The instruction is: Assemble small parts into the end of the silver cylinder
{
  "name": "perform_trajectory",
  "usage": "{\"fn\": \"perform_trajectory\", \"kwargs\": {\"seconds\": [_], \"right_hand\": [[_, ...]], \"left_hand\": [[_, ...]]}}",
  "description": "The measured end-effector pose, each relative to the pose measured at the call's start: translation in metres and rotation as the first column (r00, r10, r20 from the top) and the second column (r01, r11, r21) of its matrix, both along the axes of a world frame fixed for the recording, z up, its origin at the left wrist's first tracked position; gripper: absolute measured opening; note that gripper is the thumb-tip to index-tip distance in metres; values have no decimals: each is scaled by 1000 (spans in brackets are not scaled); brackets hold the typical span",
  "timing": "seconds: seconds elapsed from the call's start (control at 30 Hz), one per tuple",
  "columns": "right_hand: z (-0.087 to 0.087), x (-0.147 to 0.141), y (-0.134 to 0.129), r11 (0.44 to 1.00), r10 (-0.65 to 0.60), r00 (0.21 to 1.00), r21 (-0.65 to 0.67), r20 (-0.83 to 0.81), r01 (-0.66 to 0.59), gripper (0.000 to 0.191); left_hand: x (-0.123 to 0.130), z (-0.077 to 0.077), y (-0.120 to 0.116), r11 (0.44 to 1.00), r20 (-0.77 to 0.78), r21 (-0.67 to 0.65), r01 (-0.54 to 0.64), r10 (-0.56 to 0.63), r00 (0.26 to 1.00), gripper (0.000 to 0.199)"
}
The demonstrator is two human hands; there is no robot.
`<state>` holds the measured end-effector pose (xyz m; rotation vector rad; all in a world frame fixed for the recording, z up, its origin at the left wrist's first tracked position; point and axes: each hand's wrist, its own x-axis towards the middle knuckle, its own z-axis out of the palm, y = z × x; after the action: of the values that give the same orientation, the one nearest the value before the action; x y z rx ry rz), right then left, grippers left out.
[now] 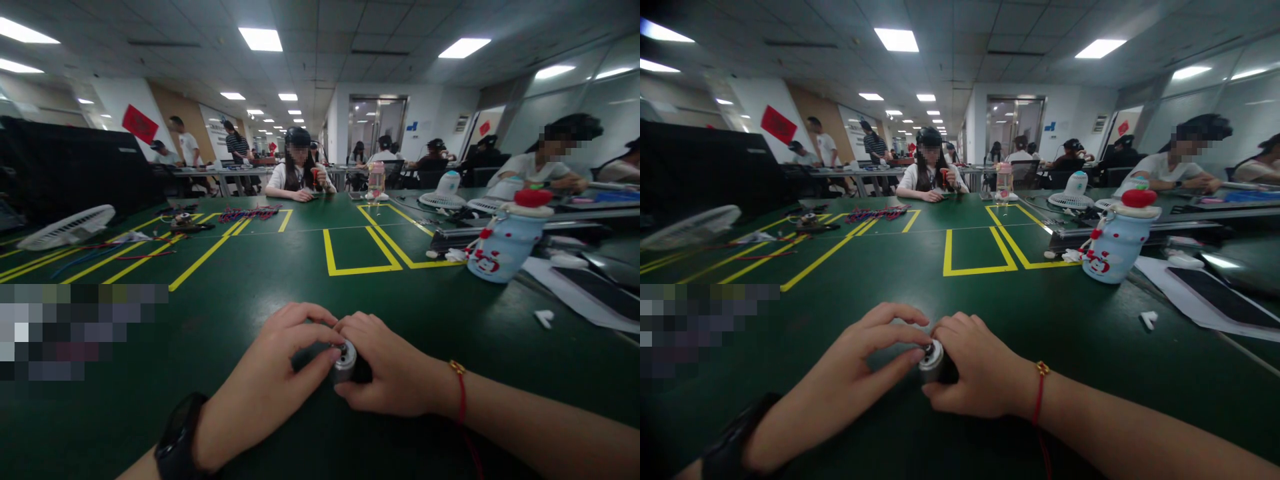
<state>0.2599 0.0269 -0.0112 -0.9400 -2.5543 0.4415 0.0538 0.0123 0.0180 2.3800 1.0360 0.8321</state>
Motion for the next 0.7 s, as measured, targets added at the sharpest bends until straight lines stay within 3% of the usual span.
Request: {"fn": "perform_trajectory", "kwargs": {"seconds": [0.2,0.33,0.5,0.6,0.7], "right_hand": [[3,1,-1,1000,-5,1000,-31,-9,5,34],[5,2,-1,998,-11,1000,-57,-9,10,39],[4,3,-1,996,-14,1000,-85,-16,12,40],[4,4,-1,995,-11,1000,-95,-28,8,40],[6,3,-1,994,-13,1000,-106,-28,10,39]], "left_hand": [[-13,-1,-3,999,12,-5,-52,52,999,19],[-44,-11,24,970,-38,-10,-245,244,969,19],[-94,-27,67,866,-120,-74,-494,484,867,35],[-110,-32,76,823,-155,-122,-555,537,829,41],[-113,-36,78,823,-169,-137,-551,529,832,40]]}}
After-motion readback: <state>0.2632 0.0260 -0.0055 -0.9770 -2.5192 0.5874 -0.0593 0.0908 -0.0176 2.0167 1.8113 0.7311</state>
